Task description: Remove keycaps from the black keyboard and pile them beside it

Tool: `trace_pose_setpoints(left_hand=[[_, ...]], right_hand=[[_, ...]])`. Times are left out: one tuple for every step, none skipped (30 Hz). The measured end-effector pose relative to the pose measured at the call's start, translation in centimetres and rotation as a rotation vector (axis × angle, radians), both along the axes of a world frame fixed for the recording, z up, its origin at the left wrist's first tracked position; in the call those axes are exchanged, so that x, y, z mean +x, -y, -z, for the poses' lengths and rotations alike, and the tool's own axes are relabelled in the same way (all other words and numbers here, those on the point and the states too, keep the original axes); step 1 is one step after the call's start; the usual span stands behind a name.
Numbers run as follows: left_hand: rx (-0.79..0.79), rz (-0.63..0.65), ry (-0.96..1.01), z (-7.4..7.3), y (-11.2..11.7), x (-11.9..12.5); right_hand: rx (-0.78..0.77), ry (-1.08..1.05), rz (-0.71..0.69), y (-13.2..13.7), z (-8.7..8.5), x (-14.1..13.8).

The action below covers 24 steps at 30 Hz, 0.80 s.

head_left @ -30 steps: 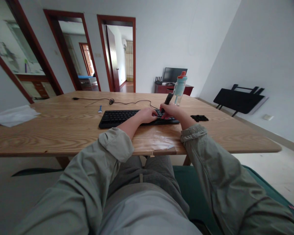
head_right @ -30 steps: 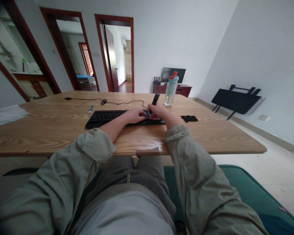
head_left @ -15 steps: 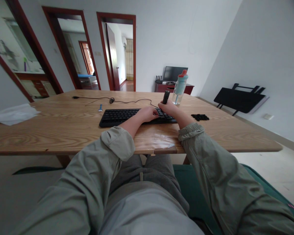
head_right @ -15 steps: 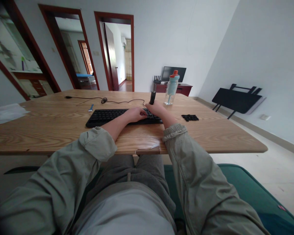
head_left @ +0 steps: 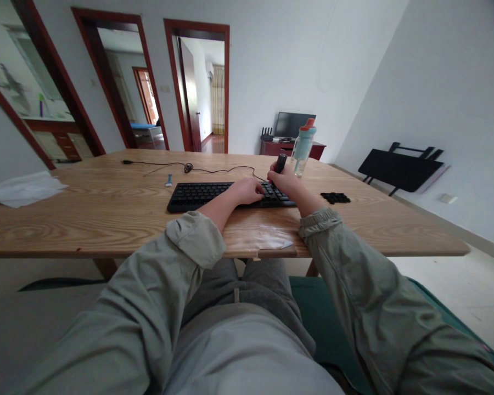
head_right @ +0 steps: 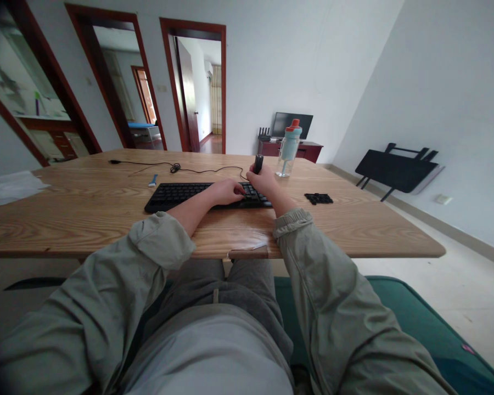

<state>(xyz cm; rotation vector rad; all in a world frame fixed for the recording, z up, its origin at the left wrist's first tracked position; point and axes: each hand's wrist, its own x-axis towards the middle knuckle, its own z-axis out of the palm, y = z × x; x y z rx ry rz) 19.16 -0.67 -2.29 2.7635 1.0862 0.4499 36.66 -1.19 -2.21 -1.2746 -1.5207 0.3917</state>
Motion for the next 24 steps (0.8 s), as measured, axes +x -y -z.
trace_pose_setpoints(left_hand=[[-0.001,0.004,0.003,0.0,-0.1,0.0],[-0.001,0.01,0.002,0.0,-0.1,0.0],[0.0,0.011,-0.004,0.1,-0.1,0.0],[0.005,0.008,-0.012,0.1,-0.1,0.2],[0.014,-0.002,-0.019,0.2,-0.2,0.3],[0.028,-0.017,-0.024,0.3,-0.2,0.4],[0.043,-0.032,-0.029,0.4,-0.2,0.6],[0.059,-0.043,-0.033,0.6,-0.3,0.7],[0.072,-0.05,-0.035,0.7,-0.4,0.8],[0.08,-0.054,-0.037,0.8,-0.5,0.9],[0.083,-0.054,-0.039,0.9,-0.6,1.0],[0.081,-0.051,-0.042,0.9,-0.7,0.9],[0.074,-0.045,-0.044,0.8,-0.8,0.8],[0.065,-0.035,-0.043,0.7,-0.9,0.6],[0.056,-0.026,-0.037,0.6,-1.0,0.3],[0.053,-0.024,-0.026,0.3,-1.1,0.0],[0.055,-0.03,-0.011,0.1,-1.2,-0.4],[0.063,-0.049,0.006,-0.2,-1.2,-0.9],[0.077,-0.075,0.024,-0.4,-1.3,-1.3],[0.089,-0.101,0.04,-0.7,-1.3,-1.7],[0.098,-0.126,0.052,-0.8,-1.3,-2.0],[0.104,-0.143,0.062,-0.9,-1.3,-2.3],[0.105,-0.154,0.066,-1.0,-1.3,-2.4],[0.105,-0.16,0.065,-1.0,-1.3,-2.5]], right_hand=[[-0.003,-0.014,-0.017,0.1,0.1,-0.1],[-0.018,-0.041,-0.041,0.1,0.2,-0.3],[-0.04,-0.081,-0.068,0.2,0.4,-0.4],[-0.067,-0.131,-0.094,0.2,0.6,-0.5],[-0.092,-0.185,-0.124,0.1,0.9,-0.6],[-0.114,-0.237,-0.159,0.1,1.2,-0.7],[-0.133,-0.289,-0.192,0.0,1.6,-0.8],[-0.15,-0.342,-0.222,-0.1,1.9,-0.9],[-0.166,-0.395,-0.245,-0.2,2.1,-1.1],[-0.179,-0.444,-0.26,-0.2,2.3,-1.2],[-0.191,-0.487,-0.267,-0.3,2.4,-1.4],[-0.198,-0.52,-0.268,-0.2,2.5,-1.6],[-0.199,-0.538,-0.261,-0.2,2.5,-1.7],[-0.197,-0.54,-0.251,0.0,2.4,-1.9],[-0.193,-0.531,-0.237,0.1,2.4,-2.0],[-0.194,-0.518,-0.226,0.2,2.3,-2.0],[-0.199,-0.506,-0.219,0.3,2.3,-2.1],[-0.209,-0.5,-0.219,0.4,2.3,-2.1],[-0.221,-0.498,-0.226,0.5,2.2,-2.1],[-0.232,-0.498,-0.237,0.6,2.2,-2.1],[-0.238,-0.499,-0.247,0.7,2.2,-2.2],[-0.24,-0.497,-0.253,0.7,2.2,-2.2],[-0.236,-0.491,-0.254,0.8,2.2,-2.3],[-0.229,-0.48,-0.25,0.8,2.1,-2.4]])
